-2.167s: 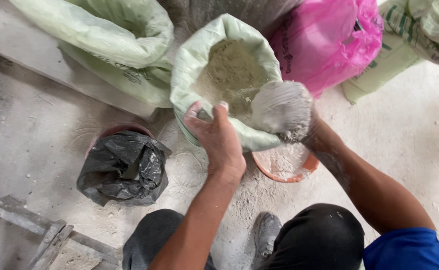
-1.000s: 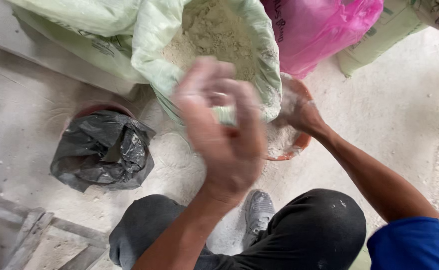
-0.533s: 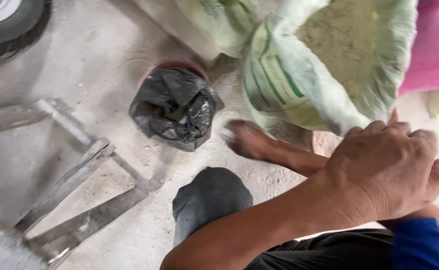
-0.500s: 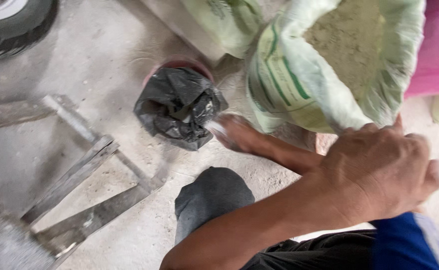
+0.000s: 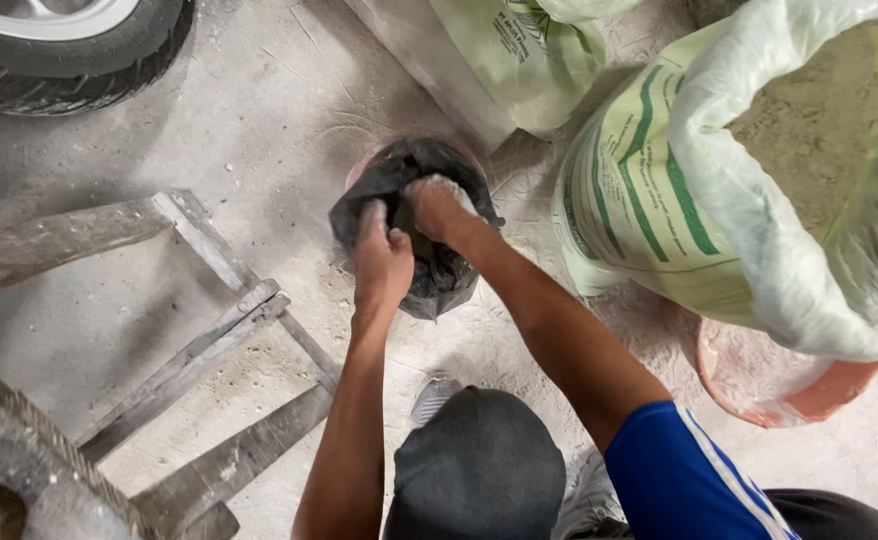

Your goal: The person handles white fiber strands in a bucket, opens a gypsum casting powder bag, and scoops powder into a bowl. They then use a paintbrush to apply a gypsum slurry onto ornate plaster molding pieces laid on a workbench, brushing along the carved surfaces.

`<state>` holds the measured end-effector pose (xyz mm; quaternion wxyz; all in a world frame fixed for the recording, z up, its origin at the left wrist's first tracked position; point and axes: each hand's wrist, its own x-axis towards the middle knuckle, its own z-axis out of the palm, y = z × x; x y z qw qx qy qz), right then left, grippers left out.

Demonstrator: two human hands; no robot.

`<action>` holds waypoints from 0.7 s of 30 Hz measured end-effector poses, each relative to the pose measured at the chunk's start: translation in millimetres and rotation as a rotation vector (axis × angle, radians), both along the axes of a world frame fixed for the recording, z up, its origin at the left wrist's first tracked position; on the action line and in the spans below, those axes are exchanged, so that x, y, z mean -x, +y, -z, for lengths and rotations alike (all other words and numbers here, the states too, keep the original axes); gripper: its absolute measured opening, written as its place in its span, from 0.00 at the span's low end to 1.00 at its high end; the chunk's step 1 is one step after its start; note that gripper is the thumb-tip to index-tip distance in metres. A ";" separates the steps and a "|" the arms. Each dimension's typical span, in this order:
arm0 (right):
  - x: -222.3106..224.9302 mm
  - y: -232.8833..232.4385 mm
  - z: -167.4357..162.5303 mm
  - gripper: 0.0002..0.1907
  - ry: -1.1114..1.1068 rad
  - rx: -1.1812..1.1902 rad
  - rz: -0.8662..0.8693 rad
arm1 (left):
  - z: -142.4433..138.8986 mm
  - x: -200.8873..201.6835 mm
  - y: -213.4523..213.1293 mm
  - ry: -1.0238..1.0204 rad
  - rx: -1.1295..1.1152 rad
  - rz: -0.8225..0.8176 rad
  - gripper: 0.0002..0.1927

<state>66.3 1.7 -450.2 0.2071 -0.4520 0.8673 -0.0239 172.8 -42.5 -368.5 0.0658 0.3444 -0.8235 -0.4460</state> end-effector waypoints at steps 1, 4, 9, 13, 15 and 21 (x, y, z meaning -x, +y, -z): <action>-3.0 -2.6 4.1 0.16 0.023 -0.039 -0.042 | 5.4 -3.9 -2.4 0.118 0.063 -0.023 0.30; -20.5 -8.4 13.9 0.21 -0.068 -0.140 -0.034 | 21.6 -18.0 -4.7 0.106 0.406 -0.090 0.34; -39.1 -10.0 38.8 0.20 0.011 -0.193 -0.088 | 31.3 -33.9 4.4 -0.195 0.364 -0.244 0.47; -37.9 -10.9 73.2 0.20 0.041 -0.263 -0.181 | 45.0 -42.2 8.6 0.132 0.046 -0.288 0.32; -38.4 -9.7 92.2 0.19 -0.213 -0.199 -0.064 | 53.1 -47.7 10.0 0.138 0.109 -0.283 0.23; -37.9 0.2 113.0 0.20 0.029 0.281 -0.090 | 69.4 -53.3 20.1 0.147 0.069 -0.304 0.21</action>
